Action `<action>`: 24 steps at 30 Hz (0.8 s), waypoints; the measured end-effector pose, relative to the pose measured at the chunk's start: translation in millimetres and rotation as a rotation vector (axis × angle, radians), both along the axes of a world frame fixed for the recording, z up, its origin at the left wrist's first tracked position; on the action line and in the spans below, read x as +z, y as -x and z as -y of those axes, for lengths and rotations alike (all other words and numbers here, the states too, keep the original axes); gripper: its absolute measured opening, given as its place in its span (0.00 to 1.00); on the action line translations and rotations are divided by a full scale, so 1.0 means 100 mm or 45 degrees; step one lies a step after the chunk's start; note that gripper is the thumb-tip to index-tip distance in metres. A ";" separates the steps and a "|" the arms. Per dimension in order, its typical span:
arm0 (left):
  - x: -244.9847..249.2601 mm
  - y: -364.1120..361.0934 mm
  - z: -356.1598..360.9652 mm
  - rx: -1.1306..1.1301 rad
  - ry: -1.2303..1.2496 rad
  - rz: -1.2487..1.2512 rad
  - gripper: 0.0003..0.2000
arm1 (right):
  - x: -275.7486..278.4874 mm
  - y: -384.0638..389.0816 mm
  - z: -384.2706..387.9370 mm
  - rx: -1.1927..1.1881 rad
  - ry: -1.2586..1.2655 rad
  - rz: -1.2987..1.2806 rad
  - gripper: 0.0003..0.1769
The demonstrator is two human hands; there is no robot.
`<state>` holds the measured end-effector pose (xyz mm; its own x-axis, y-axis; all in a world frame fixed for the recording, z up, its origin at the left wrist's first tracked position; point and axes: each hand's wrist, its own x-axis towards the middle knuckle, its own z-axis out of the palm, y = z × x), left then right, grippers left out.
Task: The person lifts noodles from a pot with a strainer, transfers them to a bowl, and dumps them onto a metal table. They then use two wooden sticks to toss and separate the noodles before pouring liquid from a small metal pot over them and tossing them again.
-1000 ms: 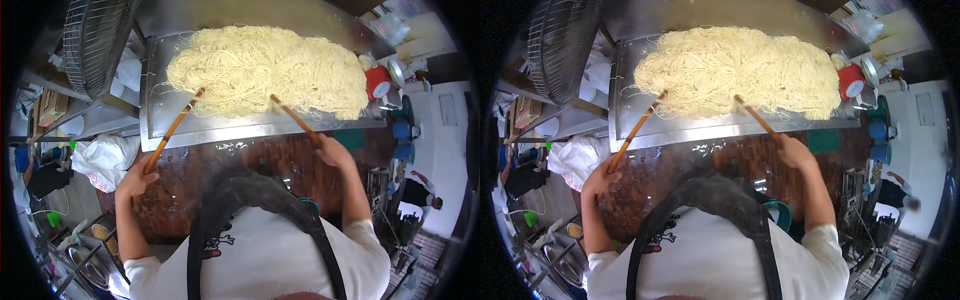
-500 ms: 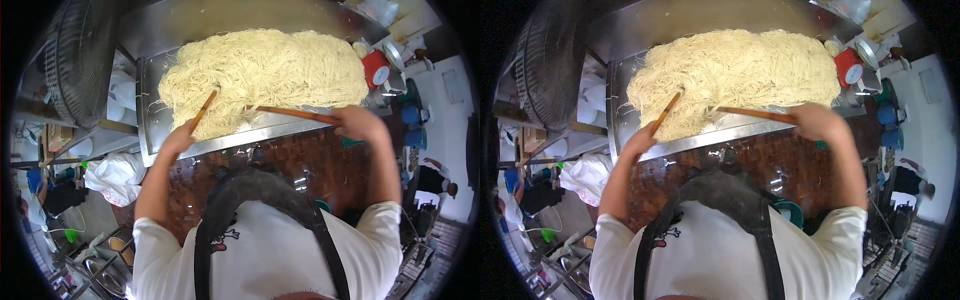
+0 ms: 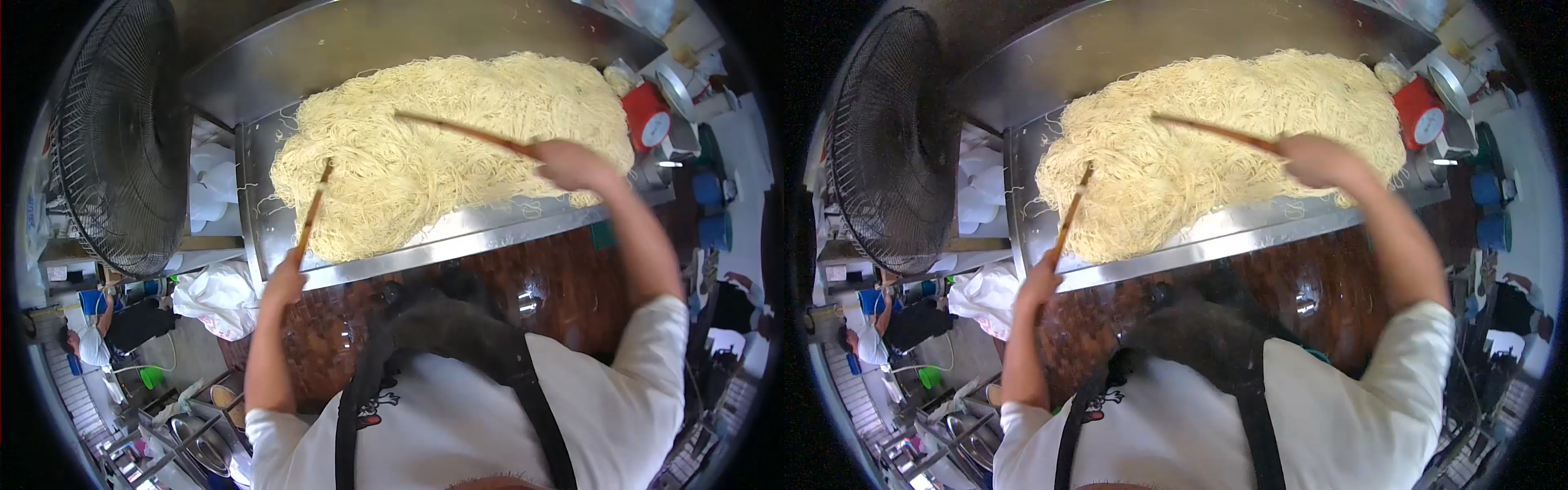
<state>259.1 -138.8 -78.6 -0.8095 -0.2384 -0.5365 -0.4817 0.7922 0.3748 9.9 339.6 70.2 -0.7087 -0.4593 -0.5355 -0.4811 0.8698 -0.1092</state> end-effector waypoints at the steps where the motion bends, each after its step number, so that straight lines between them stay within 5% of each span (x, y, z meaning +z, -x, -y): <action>1: -0.49 0.17 -0.06 -0.028 0.003 -0.172 0.24 | -0.69 0.24 0.24 -0.083 0.043 0.152 0.22; 2: -0.66 0.47 -0.29 0.156 -0.038 -0.179 0.23 | -1.39 0.40 0.51 -0.206 0.146 0.161 0.23; 4: -1.22 1.01 -0.44 0.089 -0.071 -0.509 0.22 | -2.15 0.57 1.24 -0.184 0.406 0.201 0.20; 6: -1.02 1.57 -0.57 0.388 -0.507 -0.314 0.27 | -1.94 0.54 1.85 -0.388 0.605 0.608 0.15; 9: -0.57 1.26 -0.54 0.503 -0.849 -0.360 0.26 | -1.63 0.29 1.64 -0.414 0.886 0.576 0.14; 14: -0.98 0.77 -0.93 0.722 -0.998 -0.483 0.25 | -2.57 -0.33 1.47 -0.196 0.852 0.252 0.14; 18: -0.15 1.24 -0.91 0.933 -1.269 -0.521 0.24 | -1.14 -0.28 1.91 -0.400 0.991 0.796 0.13; 20: 0.08 1.20 -0.73 0.753 -1.207 -0.794 0.24 | -0.76 -0.20 1.86 -0.429 1.160 0.726 0.15; 23: 0.14 1.04 -0.31 0.688 -0.894 -0.686 0.24 | -0.82 0.12 1.38 -0.227 0.936 0.222 0.18; 24: 0.09 0.86 -0.12 0.620 -0.736 -0.595 0.25 | -0.63 0.16 1.00 -0.283 0.753 0.296 0.20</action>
